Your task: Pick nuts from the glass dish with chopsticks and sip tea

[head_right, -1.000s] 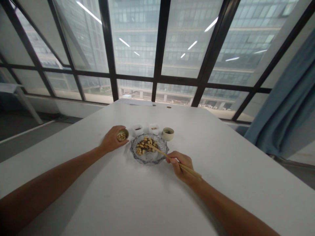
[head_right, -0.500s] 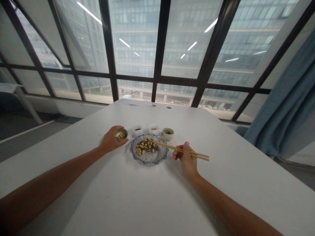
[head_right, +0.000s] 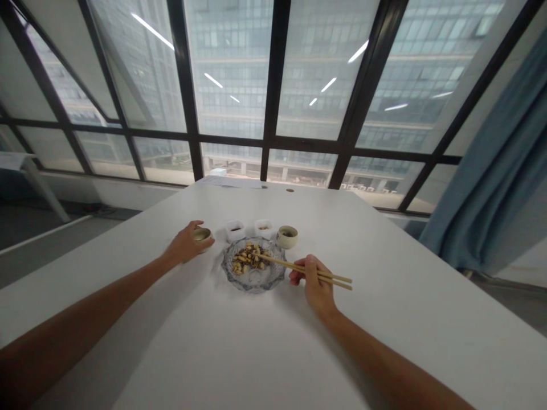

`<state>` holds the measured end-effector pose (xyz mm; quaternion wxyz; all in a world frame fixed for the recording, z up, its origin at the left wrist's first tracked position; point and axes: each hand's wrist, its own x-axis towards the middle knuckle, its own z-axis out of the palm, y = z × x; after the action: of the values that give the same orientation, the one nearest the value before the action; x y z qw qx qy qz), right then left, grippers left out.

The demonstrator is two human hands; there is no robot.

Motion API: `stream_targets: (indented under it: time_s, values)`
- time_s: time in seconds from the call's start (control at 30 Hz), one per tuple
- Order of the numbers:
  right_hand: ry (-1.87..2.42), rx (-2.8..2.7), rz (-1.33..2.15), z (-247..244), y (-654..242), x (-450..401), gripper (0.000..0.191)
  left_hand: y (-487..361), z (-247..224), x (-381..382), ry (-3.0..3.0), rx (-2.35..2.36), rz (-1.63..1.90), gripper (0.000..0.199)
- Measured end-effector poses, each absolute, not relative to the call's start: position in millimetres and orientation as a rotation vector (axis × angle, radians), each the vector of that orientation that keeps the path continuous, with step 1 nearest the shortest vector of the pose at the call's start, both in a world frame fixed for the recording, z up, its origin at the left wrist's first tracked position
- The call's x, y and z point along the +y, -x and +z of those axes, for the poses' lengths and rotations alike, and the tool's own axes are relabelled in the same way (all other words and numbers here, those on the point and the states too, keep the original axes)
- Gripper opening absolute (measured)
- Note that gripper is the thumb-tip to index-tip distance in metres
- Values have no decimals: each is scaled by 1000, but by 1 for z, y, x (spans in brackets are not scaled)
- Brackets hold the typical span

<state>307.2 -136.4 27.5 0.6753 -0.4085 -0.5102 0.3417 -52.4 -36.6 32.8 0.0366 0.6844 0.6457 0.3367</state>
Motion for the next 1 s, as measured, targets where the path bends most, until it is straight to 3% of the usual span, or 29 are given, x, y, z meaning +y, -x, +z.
stream_targets:
  time_s: [0.13,0.37,0.63,1.0]
  values:
    - [915,-1183,762,27,-305,-138,56,45,56,-29,-2167,2067,636,74]
    - [886,-1201,740,29,-306,-138,55,-9,77,-9,-2543,1851,454,76]
    - [899,-1201,710,27,-307,-136,56,-9,70,-5,-2751,1446,765,63]
    - [819,-1396,592,63,-280,-100,51,-8,63,-7,-2654,1436,819,65]
